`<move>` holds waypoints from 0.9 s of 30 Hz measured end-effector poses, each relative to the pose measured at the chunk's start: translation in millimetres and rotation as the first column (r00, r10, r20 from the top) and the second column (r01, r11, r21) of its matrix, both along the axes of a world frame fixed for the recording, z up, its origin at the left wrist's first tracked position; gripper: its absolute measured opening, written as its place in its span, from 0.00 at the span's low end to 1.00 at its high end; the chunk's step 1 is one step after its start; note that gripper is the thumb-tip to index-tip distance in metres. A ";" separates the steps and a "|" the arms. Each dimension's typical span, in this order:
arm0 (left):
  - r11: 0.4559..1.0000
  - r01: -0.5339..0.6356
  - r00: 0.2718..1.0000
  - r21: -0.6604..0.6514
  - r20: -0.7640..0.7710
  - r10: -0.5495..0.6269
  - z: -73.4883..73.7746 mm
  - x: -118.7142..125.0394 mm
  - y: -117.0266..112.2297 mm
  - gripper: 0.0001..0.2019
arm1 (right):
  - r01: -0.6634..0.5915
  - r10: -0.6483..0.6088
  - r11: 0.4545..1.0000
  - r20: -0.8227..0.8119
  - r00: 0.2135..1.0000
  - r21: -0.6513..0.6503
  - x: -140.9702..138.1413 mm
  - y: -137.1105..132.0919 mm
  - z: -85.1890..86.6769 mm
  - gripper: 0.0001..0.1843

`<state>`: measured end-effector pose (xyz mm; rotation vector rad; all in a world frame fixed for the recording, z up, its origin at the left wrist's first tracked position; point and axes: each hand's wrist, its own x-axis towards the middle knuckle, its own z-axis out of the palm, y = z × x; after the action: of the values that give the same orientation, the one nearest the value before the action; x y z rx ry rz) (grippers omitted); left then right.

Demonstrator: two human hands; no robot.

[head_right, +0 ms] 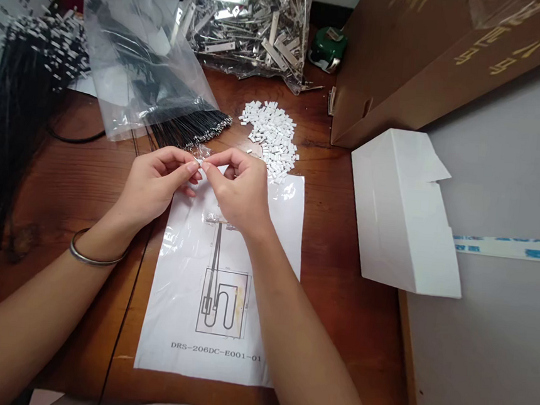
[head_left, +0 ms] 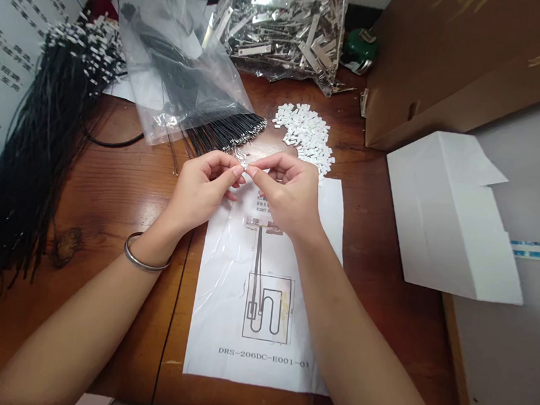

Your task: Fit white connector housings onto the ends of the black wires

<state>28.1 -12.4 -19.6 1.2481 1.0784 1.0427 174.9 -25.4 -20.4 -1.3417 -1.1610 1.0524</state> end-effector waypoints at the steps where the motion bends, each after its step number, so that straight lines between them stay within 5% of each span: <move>1: 1.000 -0.001 1.000 0.001 -0.002 0.001 0.1 0.0 -0.2 0.07 | -0.003 0.003 1.000 0.000 1.000 -0.003 0.0 0.0 0.4 0.04; 16: 0.998 -0.059 0.998 -0.018 0.009 0.059 4.1 3.5 -1.3 0.07 | 0.025 -0.022 0.999 -0.061 0.998 0.044 -1.6 -0.4 0.1 0.03; 27: 0.998 -0.060 0.998 -0.026 0.013 0.061 5.7 2.7 -1.4 0.06 | 0.031 -0.038 0.989 0.041 0.998 0.145 -1.4 -0.7 -3.6 0.03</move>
<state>30.8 -13.8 -13.8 1.1924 1.1221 1.0782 173.5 -26.1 -24.0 -1.2720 -1.2185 0.9009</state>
